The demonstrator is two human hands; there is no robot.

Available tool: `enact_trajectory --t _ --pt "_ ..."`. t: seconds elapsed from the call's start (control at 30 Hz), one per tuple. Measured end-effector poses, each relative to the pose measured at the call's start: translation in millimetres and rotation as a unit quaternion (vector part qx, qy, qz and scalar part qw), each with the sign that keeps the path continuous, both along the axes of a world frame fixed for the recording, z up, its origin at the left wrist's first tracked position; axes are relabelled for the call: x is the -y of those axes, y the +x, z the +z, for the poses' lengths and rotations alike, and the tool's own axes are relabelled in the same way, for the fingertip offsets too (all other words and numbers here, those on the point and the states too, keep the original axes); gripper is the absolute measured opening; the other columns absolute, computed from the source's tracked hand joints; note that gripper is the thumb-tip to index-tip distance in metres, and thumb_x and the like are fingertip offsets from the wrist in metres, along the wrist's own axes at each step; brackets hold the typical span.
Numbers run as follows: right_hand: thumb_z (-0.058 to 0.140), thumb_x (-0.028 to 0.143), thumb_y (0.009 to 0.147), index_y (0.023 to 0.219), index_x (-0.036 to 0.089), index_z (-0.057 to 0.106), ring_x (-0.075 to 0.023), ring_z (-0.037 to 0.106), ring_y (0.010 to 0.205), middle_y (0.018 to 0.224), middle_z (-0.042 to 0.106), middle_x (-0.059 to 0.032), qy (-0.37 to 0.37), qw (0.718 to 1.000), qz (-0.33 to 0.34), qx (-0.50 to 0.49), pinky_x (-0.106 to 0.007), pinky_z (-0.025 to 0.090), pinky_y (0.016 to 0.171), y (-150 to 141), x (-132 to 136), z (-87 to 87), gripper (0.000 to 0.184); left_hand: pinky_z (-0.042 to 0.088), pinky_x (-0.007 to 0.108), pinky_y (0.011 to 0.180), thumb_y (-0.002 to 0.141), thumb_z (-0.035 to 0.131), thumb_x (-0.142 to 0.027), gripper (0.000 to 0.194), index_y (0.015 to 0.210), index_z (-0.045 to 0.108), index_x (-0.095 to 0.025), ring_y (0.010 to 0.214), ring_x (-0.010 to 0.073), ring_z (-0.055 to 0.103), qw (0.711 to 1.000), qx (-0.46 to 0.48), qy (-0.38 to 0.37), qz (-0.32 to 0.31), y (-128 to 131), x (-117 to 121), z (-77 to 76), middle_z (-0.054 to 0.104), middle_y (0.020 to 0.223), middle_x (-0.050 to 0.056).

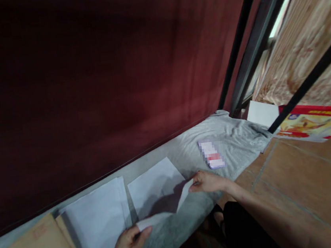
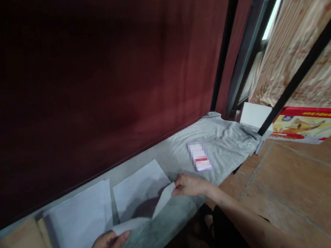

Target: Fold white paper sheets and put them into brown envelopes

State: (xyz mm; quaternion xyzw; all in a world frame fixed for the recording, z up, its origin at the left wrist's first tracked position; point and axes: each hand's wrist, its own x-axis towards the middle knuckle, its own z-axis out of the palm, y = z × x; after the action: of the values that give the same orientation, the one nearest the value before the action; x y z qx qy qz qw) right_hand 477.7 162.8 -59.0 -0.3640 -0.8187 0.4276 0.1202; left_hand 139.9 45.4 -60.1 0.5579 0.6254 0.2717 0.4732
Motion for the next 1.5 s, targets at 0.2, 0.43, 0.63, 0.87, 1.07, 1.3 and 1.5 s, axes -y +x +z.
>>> enact_trajectory --t 0.2,0.43,0.63,0.87,1.07,1.3,1.5 --pt "0.055 0.035 0.094 0.078 0.018 0.068 -0.0146 0.057 0.064 0.071 0.064 0.0017 -0.036 0.996 -0.064 -0.051 -0.024 0.043 0.058 -11 -13 -8.9 0.026 0.055 0.037 0.087 0.068 0.065 -0.074 0.058 0.079 0.075 -0.018 0.093 0.0279 0.069 0.997 0.042 -0.006 0.066 5 -10 18.2 0.076 0.085 0.006" --pt "0.051 0.026 0.094 0.077 0.016 0.065 -0.0150 0.059 0.066 0.070 0.063 -0.0002 0.047 0.984 -0.168 0.044 -0.025 0.040 0.059 -37 -18 -10.2 0.024 0.047 0.029 0.063 0.081 0.051 -0.063 0.045 0.072 0.064 -0.021 0.066 0.0196 0.061 0.983 -0.103 0.058 0.141 8 -20 5.3 0.064 0.065 0.001" --pt "0.048 0.029 0.099 0.089 0.018 0.068 -0.0205 0.068 0.077 0.082 0.072 -0.0065 0.107 0.959 -0.219 0.147 -0.028 0.044 0.066 -59 -17 -6.8 0.025 0.041 0.028 0.063 0.093 0.041 -0.039 0.027 0.079 0.058 -0.024 0.064 0.0187 0.062 0.951 -0.276 0.028 0.140 14 -23 4.7 0.064 0.065 0.001" --pt "0.043 0.032 0.102 0.104 0.020 0.068 -0.0245 0.073 0.087 0.094 0.076 -0.0104 0.145 0.931 -0.237 0.235 -0.031 0.048 0.073 -76 -16 -7.1 0.028 0.044 0.028 0.073 0.099 0.037 -0.035 0.029 0.092 0.062 -0.021 0.084 0.0208 0.070 0.932 -0.340 -0.037 0.122 18 -32 9.7 0.074 0.086 0.006" --pt "0.039 0.036 0.104 0.112 0.020 0.065 -0.0248 0.073 0.088 0.096 0.076 -0.0112 0.160 0.921 -0.244 0.259 -0.032 0.049 0.075 -83 -17 -11.0 0.032 0.047 0.030 0.076 0.101 0.036 -0.031 0.035 0.113 0.064 -0.015 0.092 0.0234 0.073 0.895 -0.423 -0.072 0.119 33 -32 21.7 0.076 0.099 0.013" --pt "0.040 0.036 0.104 0.113 0.019 0.063 -0.0275 0.073 0.086 0.091 0.076 -0.0126 0.176 0.904 -0.263 0.286 -0.034 0.049 0.072 -88 -19 -18.4 0.030 0.049 0.033 0.073 0.101 0.033 -0.031 0.042 0.122 0.063 -0.012 0.086 0.0257 0.073 0.861 -0.493 -0.030 0.120 39 -28 15.5 0.077 0.094 0.014" --pt "0.038 0.036 0.104 0.117 0.016 0.060 -0.0286 0.072 0.081 0.089 0.074 -0.0162 0.189 0.897 -0.269 0.296 -0.036 0.048 0.070 -90 -16 -20.3 0.033 0.048 0.031 0.070 0.100 0.038 -0.032 0.037 0.117 0.065 -0.013 0.083 0.0251 0.073 0.851 -0.509 -0.032 0.121 40 -29 16.3 0.076 0.090 0.013"
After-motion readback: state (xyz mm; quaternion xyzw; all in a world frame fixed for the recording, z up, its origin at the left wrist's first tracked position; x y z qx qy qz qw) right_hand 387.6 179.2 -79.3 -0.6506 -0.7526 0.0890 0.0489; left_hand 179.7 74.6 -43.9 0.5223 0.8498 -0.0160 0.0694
